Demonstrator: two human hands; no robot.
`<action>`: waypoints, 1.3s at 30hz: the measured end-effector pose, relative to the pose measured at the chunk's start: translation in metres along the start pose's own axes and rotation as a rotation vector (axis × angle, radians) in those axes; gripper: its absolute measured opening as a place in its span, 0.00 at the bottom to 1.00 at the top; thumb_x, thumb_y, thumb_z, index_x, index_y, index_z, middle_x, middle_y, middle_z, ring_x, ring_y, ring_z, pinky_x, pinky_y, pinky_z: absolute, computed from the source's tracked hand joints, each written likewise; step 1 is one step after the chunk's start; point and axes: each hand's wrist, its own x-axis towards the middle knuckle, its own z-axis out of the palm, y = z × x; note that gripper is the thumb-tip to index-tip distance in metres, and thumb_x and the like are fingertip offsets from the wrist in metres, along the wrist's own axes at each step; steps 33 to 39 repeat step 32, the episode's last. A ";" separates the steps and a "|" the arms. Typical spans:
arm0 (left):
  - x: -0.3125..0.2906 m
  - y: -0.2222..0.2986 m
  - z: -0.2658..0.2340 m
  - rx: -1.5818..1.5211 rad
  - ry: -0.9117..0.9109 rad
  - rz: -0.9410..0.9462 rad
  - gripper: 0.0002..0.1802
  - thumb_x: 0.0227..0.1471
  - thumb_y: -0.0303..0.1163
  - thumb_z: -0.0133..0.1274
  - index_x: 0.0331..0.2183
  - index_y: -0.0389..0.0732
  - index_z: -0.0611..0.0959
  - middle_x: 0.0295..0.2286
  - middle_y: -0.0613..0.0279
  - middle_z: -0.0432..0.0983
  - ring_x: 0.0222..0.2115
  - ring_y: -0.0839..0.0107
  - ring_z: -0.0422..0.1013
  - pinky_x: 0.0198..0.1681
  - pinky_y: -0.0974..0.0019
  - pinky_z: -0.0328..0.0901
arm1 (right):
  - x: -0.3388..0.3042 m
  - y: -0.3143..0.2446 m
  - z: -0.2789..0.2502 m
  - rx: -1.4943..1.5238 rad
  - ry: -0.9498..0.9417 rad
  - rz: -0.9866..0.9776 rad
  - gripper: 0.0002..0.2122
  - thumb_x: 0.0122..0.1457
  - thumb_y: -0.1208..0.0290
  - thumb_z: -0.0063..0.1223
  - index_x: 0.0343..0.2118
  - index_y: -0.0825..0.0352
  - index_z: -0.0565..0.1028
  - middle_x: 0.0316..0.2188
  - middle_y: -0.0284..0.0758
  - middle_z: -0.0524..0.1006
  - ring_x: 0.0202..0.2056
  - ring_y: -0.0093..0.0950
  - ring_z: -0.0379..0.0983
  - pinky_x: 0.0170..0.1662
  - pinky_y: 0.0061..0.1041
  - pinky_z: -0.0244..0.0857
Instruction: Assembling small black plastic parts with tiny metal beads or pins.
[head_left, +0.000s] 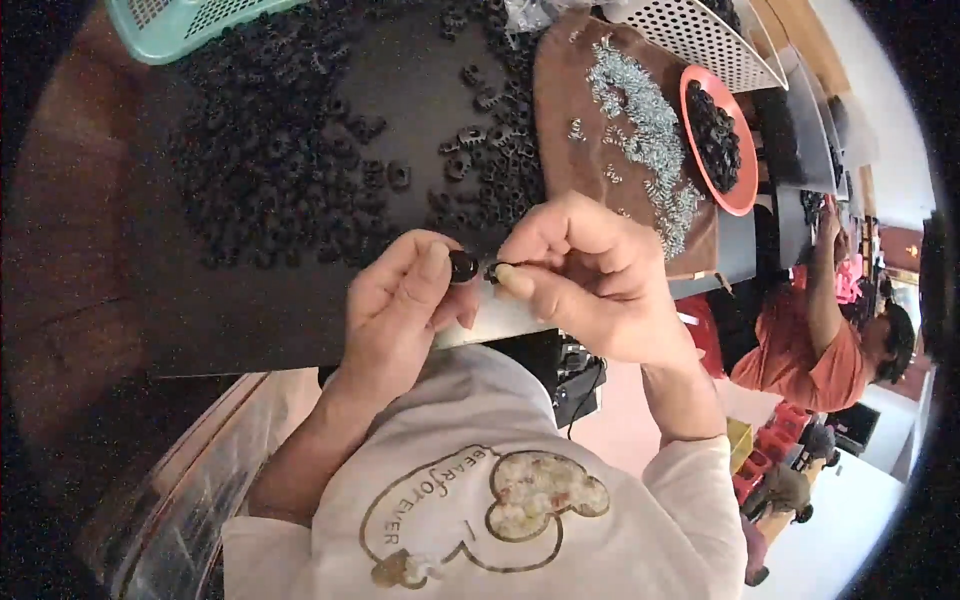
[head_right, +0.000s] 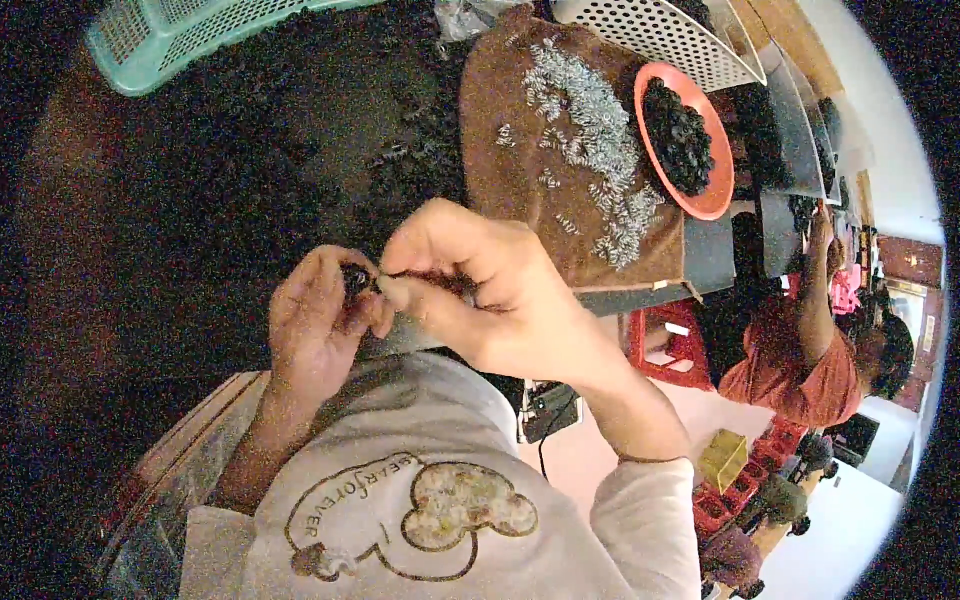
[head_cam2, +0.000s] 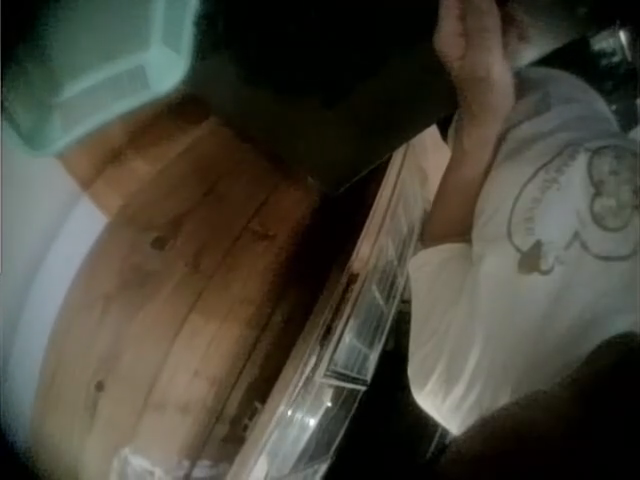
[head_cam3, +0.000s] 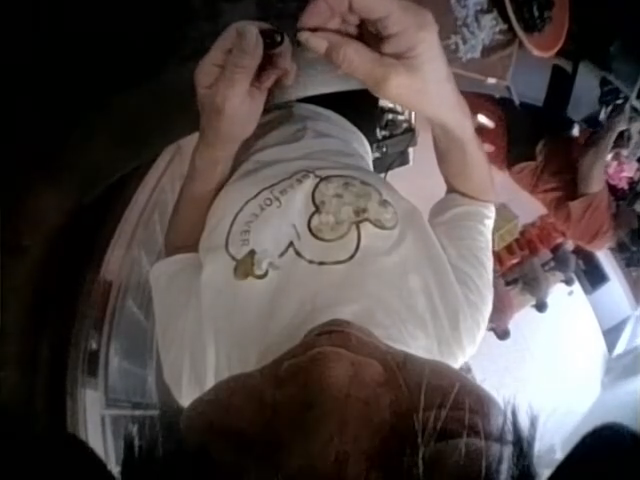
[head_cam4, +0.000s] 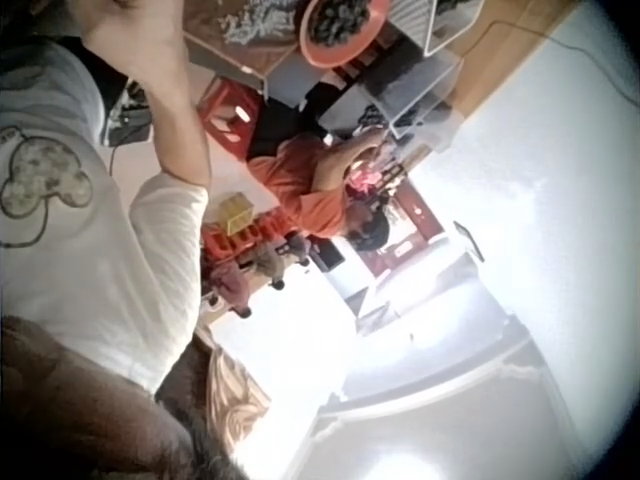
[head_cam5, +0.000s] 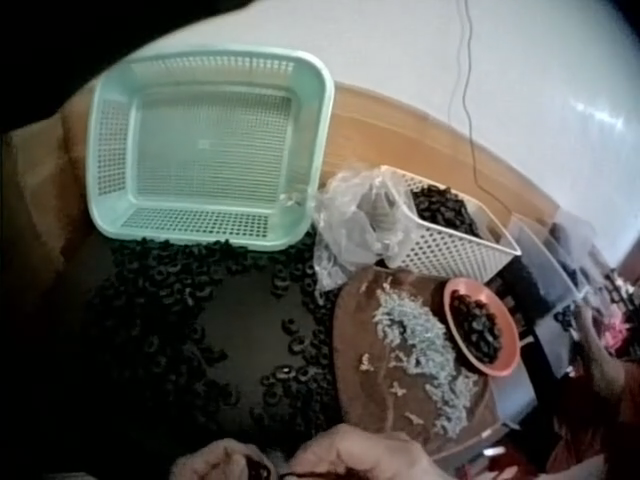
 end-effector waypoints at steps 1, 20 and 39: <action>0.000 0.000 -0.001 0.010 0.003 -0.007 0.16 0.64 0.41 0.42 0.38 0.37 0.74 0.25 0.65 0.72 0.23 0.82 0.62 0.25 0.78 0.54 | 0.000 -0.001 0.001 0.000 -0.001 -0.001 0.05 0.56 0.82 0.55 0.35 0.73 0.73 0.28 0.30 0.75 0.26 0.14 0.68 0.29 0.14 0.62; -0.004 0.000 -0.001 0.168 -0.016 -0.014 0.15 0.63 0.39 0.46 0.33 0.37 0.76 0.24 0.72 0.68 0.26 0.85 0.64 0.30 0.78 0.62 | -0.006 0.002 0.008 0.105 -0.016 0.029 0.03 0.57 0.85 0.53 0.32 0.73 0.72 0.26 0.34 0.74 0.21 0.16 0.70 0.22 0.13 0.63; -0.006 -0.002 -0.011 0.199 -0.052 -0.023 0.11 0.60 0.34 0.48 0.39 0.36 0.77 0.36 0.64 0.71 0.32 0.76 0.67 0.30 0.71 0.65 | -0.010 -0.004 0.009 0.209 -0.029 0.246 0.07 0.56 0.84 0.54 0.36 0.70 0.71 0.28 0.32 0.76 0.23 0.16 0.73 0.24 0.12 0.68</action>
